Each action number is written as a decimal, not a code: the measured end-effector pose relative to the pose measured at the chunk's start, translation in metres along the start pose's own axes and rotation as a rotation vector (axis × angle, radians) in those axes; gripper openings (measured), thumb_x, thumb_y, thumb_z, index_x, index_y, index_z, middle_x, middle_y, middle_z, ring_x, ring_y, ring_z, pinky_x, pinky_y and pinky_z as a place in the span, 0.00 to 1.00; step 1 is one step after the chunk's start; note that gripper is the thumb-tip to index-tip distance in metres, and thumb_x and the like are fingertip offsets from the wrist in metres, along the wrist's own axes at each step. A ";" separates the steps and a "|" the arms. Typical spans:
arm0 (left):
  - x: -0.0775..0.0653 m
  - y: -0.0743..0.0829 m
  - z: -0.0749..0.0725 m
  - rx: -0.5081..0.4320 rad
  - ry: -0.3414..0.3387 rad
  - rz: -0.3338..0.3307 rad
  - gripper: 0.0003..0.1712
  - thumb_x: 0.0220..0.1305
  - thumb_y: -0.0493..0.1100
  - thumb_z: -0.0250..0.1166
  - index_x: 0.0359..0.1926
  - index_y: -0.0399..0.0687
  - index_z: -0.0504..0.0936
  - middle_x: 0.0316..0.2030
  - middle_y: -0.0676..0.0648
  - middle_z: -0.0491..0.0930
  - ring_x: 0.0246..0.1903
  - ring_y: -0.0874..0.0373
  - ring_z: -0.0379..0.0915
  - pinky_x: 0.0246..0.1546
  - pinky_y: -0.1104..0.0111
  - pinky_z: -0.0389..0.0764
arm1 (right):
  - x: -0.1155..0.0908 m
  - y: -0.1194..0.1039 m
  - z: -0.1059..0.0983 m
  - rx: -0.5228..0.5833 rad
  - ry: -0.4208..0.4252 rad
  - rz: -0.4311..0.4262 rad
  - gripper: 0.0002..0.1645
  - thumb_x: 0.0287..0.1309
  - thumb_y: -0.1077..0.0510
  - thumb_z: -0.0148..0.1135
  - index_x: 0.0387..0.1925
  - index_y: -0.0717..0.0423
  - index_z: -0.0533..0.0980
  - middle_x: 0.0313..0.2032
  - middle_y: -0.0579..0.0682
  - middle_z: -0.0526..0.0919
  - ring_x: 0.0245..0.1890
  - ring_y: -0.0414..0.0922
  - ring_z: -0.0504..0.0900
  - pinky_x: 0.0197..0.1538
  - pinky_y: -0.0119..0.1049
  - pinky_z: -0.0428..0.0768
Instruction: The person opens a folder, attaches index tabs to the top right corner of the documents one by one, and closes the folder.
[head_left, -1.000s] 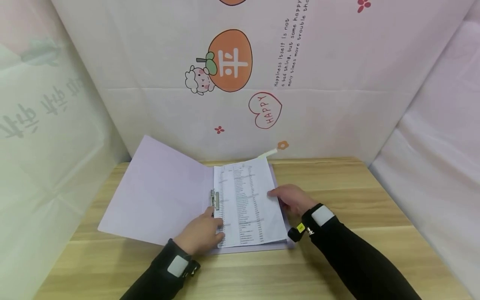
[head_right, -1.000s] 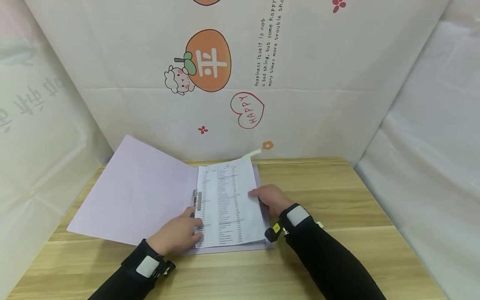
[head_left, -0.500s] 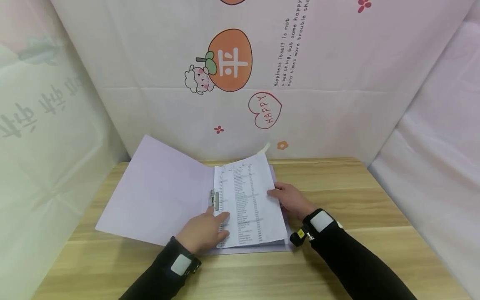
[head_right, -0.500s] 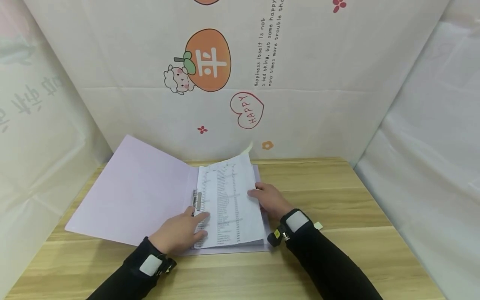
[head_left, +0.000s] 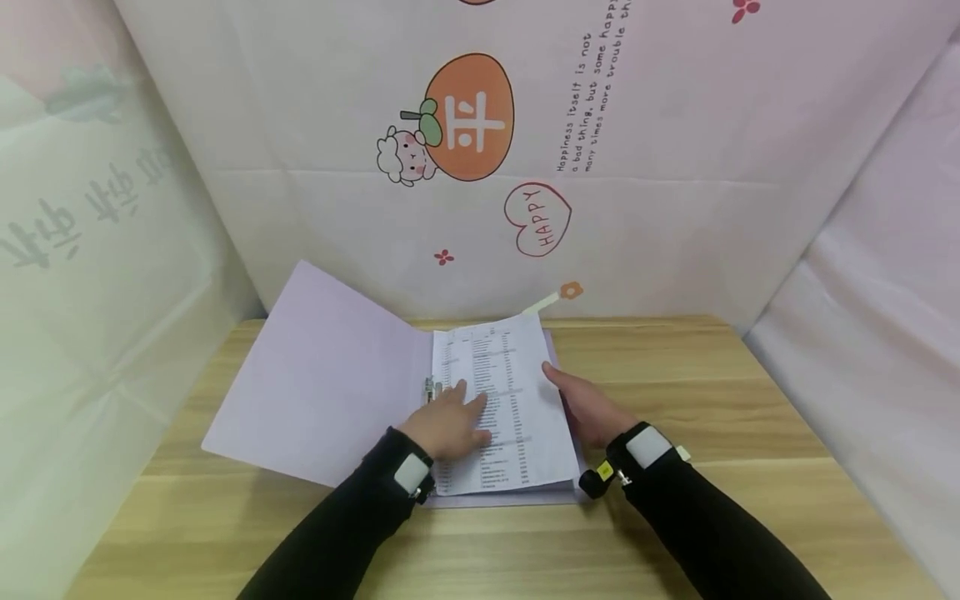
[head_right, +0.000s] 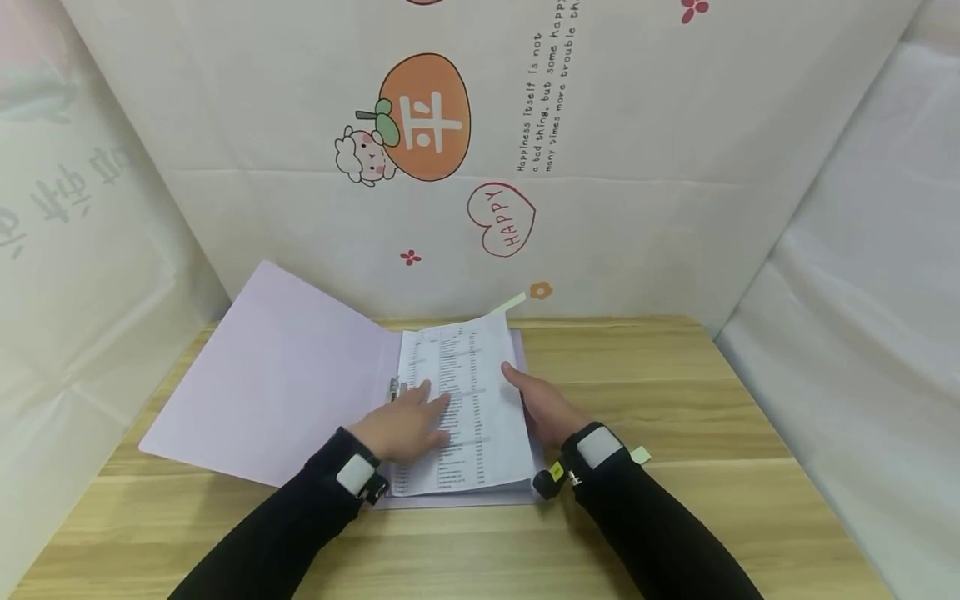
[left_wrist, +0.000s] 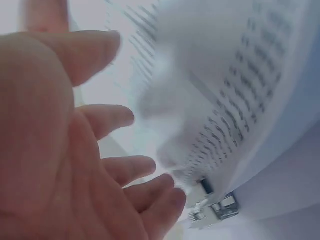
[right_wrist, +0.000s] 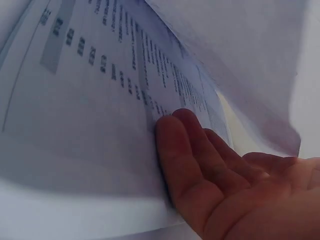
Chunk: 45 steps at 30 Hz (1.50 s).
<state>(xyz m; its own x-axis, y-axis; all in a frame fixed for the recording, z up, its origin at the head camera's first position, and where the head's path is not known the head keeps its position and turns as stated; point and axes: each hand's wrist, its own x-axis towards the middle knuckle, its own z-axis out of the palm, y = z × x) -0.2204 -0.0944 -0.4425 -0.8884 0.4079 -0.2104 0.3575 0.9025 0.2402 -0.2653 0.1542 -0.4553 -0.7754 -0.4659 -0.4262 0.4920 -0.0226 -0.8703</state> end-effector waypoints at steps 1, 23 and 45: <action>0.004 -0.001 0.001 -0.021 -0.012 -0.010 0.39 0.71 0.63 0.56 0.76 0.53 0.61 0.74 0.35 0.51 0.72 0.38 0.49 0.67 0.47 0.57 | 0.000 0.000 0.000 0.005 -0.008 -0.001 0.45 0.69 0.27 0.42 0.75 0.49 0.57 0.61 0.61 0.74 0.55 0.53 0.76 0.52 0.47 0.75; 0.022 -0.019 -0.010 -0.759 -0.069 -0.024 0.51 0.63 0.82 0.25 0.79 0.63 0.48 0.76 0.48 0.51 0.72 0.46 0.51 0.67 0.47 0.56 | 0.004 -0.003 0.028 0.181 -0.471 -0.133 0.54 0.62 0.19 0.22 0.80 0.42 0.36 0.74 0.58 0.52 0.73 0.58 0.49 0.63 0.49 0.68; 0.029 -0.017 -0.026 -1.096 0.020 -0.098 0.36 0.77 0.64 0.41 0.69 0.45 0.71 0.66 0.42 0.68 0.63 0.45 0.63 0.61 0.46 0.65 | 0.002 0.004 0.068 -0.809 -0.056 -0.259 0.37 0.79 0.41 0.33 0.79 0.50 0.42 0.77 0.51 0.47 0.74 0.48 0.49 0.66 0.54 0.63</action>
<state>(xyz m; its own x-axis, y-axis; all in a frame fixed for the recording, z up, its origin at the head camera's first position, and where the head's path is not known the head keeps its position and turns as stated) -0.2597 -0.1014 -0.4281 -0.9072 0.3296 -0.2615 -0.1555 0.3149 0.9363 -0.2378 0.0934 -0.4431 -0.7930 -0.5772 -0.1951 -0.1493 0.4946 -0.8562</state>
